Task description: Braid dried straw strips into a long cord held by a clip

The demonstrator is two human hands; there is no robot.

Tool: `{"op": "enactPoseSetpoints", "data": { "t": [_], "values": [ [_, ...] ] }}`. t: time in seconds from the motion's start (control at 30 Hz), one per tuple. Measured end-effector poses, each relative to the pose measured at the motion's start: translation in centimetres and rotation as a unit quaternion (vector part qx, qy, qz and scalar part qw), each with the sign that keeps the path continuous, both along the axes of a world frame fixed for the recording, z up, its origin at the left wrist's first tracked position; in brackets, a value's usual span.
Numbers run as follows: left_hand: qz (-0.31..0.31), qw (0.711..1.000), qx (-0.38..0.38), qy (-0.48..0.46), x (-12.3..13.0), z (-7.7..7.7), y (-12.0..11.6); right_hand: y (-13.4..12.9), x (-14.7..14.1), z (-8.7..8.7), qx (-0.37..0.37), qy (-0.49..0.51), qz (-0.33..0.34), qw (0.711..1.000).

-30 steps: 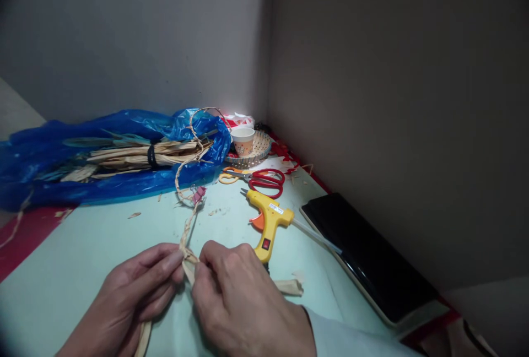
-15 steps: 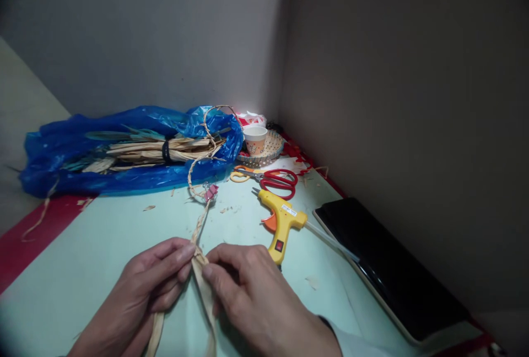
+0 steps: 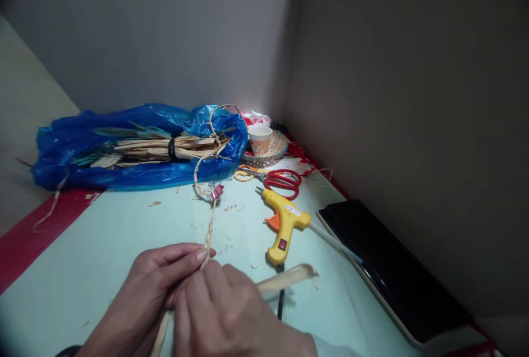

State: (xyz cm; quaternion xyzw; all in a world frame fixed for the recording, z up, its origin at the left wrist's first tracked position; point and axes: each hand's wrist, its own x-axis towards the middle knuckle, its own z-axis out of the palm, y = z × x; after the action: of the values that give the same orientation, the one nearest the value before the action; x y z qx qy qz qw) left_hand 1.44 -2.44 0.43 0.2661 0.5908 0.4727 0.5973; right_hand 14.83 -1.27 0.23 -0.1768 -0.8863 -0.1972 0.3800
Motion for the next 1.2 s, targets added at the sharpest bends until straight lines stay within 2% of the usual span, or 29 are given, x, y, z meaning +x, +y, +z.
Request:
{"op": "enactPoseSetpoints", "data": {
  "t": [0.07,0.17,0.27,0.33,0.37,0.4,0.43,0.47,0.53,0.6,0.67,0.73,0.77,0.8,0.9,0.97,1.07,1.2],
  "values": [
    [-0.010,1.000,-0.003,-0.030,-0.1,-0.1,0.0,-0.5,-1.2,-0.6,0.061,-0.029,-0.058,0.996],
    [-0.023,0.999,0.001,-0.044,-0.5,-0.2,0.0,-1.1,-2.7,-1.6,0.091,-0.066,-0.158,0.981],
    [-0.029,0.998,0.013,-0.055,-0.8,-0.1,-0.1,-1.4,-3.1,-2.3,0.095,-0.044,-0.151,0.983],
    [-0.023,0.998,0.008,-0.056,-0.8,0.1,-0.2,-1.4,-2.4,-1.9,0.047,-0.034,-0.118,0.991],
    [-0.018,0.999,0.006,-0.050,-0.8,0.2,-0.3,-1.3,-1.8,-1.3,-0.002,-0.031,-0.100,0.995],
    [-0.014,0.999,0.007,-0.039,-0.7,0.4,-0.4,-1.0,-1.0,-0.4,-0.078,-0.028,-0.079,0.993],
    [-0.012,1.000,0.012,-0.026,-0.7,0.5,-0.4,-0.6,-0.1,0.6,-0.146,-0.031,-0.028,0.988],
    [-0.014,1.000,0.020,-0.015,-0.7,0.6,-0.5,0.0,0.8,1.8,-0.228,-0.034,-0.003,0.973],
    [-0.020,0.999,0.045,0.005,-0.7,0.7,-0.5,1.4,2.1,3.7,-0.385,-0.004,-0.039,0.922],
    [-0.018,0.998,0.060,0.024,-0.7,0.8,-0.6,2.9,2.6,4.5,-0.503,0.049,-0.030,0.863],
    [-0.012,0.997,0.070,0.034,-0.7,0.8,-0.6,3.8,2.2,4.0,-0.660,0.059,0.045,0.748],
    [-0.007,0.997,0.073,0.033,-0.7,0.7,-0.6,3.9,1.3,2.9,-0.769,0.071,0.109,0.626],
    [-0.005,0.997,0.072,0.029,-0.7,0.6,-0.5,3.8,0.9,2.4,-0.787,0.080,0.114,0.601],
    [-0.003,0.997,0.068,0.026,-0.7,0.6,-0.5,3.6,0.6,1.8,-0.789,0.089,0.109,0.599],
    [-0.006,0.998,0.052,0.044,-0.8,0.2,-0.3,3.1,0.4,0.7,-0.730,0.120,0.073,0.668],
    [-0.017,0.995,0.056,0.084,-0.9,0.1,-0.2,2.9,0.5,0.4,-0.706,0.138,0.066,0.691],
    [-0.032,0.988,0.082,0.125,-0.8,0.0,-0.2,2.9,0.5,0.2,-0.711,0.167,0.068,0.680],
    [-0.038,0.987,0.102,0.118,-0.5,-0.2,-0.6,2.7,0.2,0.0,-0.731,0.195,0.068,0.650]
  ]
}}
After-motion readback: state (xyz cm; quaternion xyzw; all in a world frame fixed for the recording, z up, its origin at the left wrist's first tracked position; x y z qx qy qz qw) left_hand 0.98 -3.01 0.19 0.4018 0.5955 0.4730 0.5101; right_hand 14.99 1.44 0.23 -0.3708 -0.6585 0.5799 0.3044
